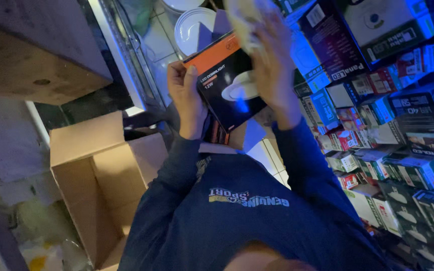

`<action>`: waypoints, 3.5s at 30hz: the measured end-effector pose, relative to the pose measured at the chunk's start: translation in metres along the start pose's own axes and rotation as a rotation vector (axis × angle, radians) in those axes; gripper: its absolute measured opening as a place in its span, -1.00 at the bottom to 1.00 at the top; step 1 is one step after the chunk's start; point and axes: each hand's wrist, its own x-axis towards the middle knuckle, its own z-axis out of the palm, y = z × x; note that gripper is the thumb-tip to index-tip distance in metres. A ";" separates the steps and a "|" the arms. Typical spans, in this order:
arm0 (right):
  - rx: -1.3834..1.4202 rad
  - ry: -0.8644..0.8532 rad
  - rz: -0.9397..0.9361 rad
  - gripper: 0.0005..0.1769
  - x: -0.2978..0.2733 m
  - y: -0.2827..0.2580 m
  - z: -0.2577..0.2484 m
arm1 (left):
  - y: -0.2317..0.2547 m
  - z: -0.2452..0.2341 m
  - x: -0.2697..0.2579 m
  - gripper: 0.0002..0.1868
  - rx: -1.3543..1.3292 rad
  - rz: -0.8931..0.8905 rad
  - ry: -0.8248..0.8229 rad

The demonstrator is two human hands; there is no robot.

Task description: The person wipes down several boxes of LED downlights with a cloth before placing them into a larger cardboard box.

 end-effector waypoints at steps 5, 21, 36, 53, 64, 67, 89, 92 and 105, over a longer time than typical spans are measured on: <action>-0.037 -0.126 0.025 -0.52 -0.026 -0.002 0.016 | 0.012 -0.021 0.018 -0.87 -0.094 0.070 0.170; 0.472 0.000 0.175 -0.37 -0.040 -0.043 0.022 | -0.004 0.047 -0.040 -0.66 0.054 0.147 -0.151; 0.625 0.261 0.390 -0.10 -0.080 -0.010 0.036 | 0.024 0.066 -0.055 -0.41 0.394 0.294 -0.536; 1.329 0.277 0.904 -0.32 -0.054 0.000 -0.019 | -0.058 -0.045 0.001 -0.31 -0.272 -0.723 -0.264; 1.671 0.317 0.906 -0.56 -0.167 0.086 0.062 | -0.055 -0.031 0.006 -0.38 -0.415 -0.676 -0.028; 1.640 0.195 1.144 -0.53 -0.179 0.074 0.056 | -0.052 -0.040 0.015 -0.38 -0.494 -0.669 -0.028; 0.851 0.229 0.666 -0.61 -0.137 0.043 -0.007 | -0.029 -0.091 0.018 -0.43 -0.053 -0.243 0.132; 0.432 0.549 0.394 -0.60 -0.141 0.055 -0.017 | -0.028 -0.082 0.012 -0.44 0.186 -0.104 0.159; 0.199 0.001 0.169 -0.39 -0.016 -0.044 -0.004 | -0.007 -0.004 -0.061 -0.68 0.510 0.011 -0.290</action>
